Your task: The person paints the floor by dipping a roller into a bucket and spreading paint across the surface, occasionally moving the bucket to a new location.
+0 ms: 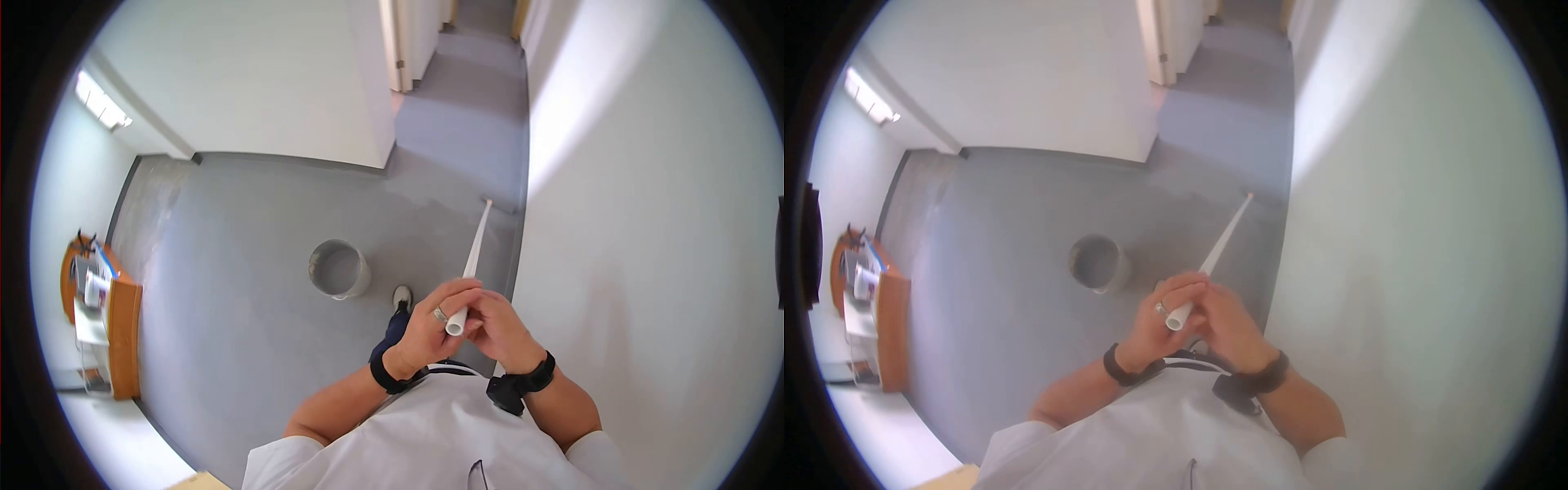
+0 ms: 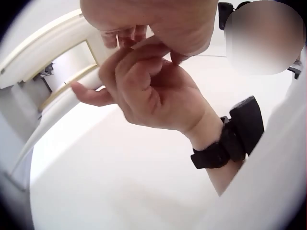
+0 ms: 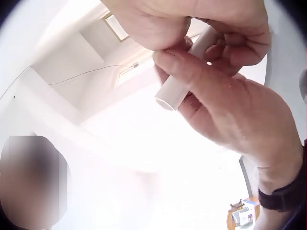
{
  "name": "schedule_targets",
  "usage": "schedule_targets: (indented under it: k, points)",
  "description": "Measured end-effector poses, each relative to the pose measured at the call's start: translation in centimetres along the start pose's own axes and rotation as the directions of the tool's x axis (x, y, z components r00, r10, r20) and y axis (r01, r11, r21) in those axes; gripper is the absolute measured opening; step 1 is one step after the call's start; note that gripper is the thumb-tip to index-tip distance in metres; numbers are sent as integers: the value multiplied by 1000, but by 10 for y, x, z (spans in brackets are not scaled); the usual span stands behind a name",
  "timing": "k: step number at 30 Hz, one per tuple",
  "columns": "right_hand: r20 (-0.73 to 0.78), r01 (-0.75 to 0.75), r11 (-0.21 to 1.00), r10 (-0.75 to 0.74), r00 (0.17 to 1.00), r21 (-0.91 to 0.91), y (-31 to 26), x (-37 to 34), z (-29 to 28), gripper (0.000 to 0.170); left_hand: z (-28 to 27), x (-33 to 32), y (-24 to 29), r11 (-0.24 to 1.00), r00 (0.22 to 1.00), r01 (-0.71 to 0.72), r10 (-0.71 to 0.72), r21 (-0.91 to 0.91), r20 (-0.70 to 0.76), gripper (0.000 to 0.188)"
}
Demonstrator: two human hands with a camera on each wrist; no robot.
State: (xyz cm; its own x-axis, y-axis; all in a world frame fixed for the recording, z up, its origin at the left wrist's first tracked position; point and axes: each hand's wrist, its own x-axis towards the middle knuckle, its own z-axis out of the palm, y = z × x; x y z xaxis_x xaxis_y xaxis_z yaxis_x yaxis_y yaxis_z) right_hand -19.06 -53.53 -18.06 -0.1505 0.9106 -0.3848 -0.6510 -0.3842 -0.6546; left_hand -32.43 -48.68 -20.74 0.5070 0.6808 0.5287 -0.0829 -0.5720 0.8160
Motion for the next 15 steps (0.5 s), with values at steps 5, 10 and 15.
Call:
schedule_targets:
  k: [5, 10, 15]
  points:
    - [164, -208, 974, 191, 968, 91, 51, 46, -42, 27, -43, -30, 13, 968, 965, 133, -175, -213, -194, 18]
    - [-407, -89, 916, 259, 876, 391, 107, 151, -107, 38, -70, -86, 13, 867, 933, 326, -360, -376, -22, 13]
    - [-297, -100, 845, 292, 909, 525, 134, 198, -86, 31, -151, -106, 51, 955, 998, -30, 43, -296, 38, 27]
